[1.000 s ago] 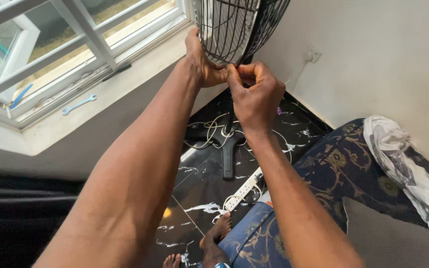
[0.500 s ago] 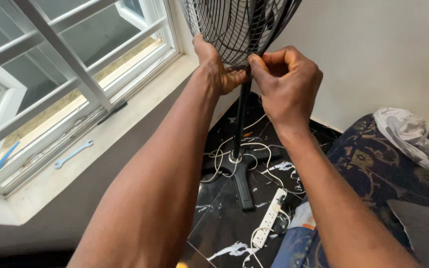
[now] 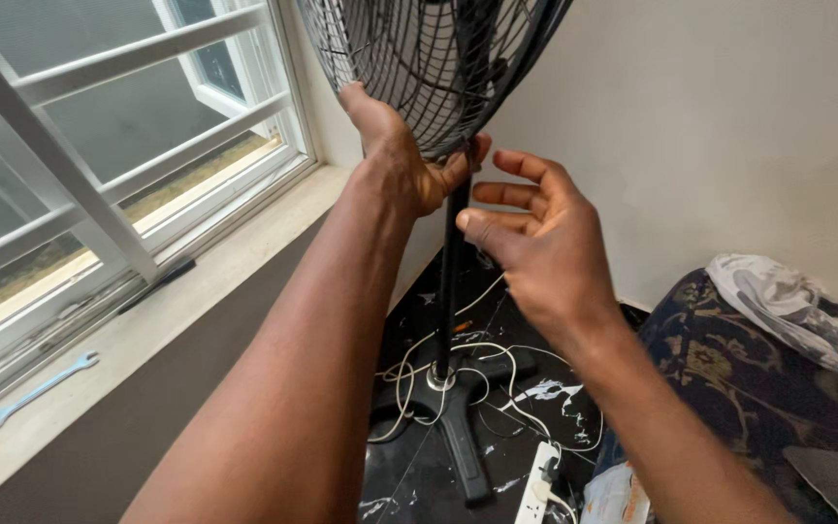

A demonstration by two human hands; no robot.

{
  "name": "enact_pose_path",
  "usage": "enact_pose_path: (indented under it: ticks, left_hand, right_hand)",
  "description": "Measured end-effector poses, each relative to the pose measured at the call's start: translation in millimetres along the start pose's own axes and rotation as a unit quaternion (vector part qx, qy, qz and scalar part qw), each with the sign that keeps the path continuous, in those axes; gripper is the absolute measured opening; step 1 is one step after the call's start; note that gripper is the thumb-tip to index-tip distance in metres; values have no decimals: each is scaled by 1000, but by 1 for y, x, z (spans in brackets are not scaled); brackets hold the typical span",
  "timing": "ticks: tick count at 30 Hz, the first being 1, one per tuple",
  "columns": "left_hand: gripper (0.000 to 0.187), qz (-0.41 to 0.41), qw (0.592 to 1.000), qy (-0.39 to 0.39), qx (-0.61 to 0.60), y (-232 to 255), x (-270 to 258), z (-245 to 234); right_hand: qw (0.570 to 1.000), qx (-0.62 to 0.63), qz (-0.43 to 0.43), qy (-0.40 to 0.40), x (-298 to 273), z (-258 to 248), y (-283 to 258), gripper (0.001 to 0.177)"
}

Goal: The person attaches the front wire cage to a standing fan, aligns it with the rear cage, and secures it by twisting the fastener. The person then plugs the fan into a power strip and turns it on.

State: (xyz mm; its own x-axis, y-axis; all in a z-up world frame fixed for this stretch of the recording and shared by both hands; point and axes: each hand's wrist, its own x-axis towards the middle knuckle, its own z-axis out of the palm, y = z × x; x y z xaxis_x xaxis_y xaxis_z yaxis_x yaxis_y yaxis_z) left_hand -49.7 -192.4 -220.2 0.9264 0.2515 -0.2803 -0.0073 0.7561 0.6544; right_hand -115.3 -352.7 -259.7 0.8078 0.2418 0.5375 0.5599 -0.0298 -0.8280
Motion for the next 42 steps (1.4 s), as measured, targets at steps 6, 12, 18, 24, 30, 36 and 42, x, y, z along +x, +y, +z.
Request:
enact_pose_path:
  ticks: [6,12,18,24,30,36,42]
  left_hand:
    - [117,-8,999,46,19,5,-2,-2]
    - [119,-14,997,54,48,3,5,0]
    - [122,-31,994,68,85,7,0,-1]
    - [128,-56,992,46,107,10,-1,-1]
    - [124,-59,990,78,101,5,-1,-1]
    - [132,-58,992,37,108,6,-7,-2]
    - [122,-59,988,106,98,8,-11,7]
  right_hand:
    - [990,-102,-90,35,0,7,6,33]
    - [948,-171,-263,53,24,-5,16,35]
    - [931,-164,-320,64,33,7,39,35]
    - [954,-57,-277,95,31,26,50,27]
    - [948,-45,-278,148,37,40,62,24]
    - [939,-58,-311,138,42,36,72,24]
    - [920,-69,-363,130,54,30,81,33]
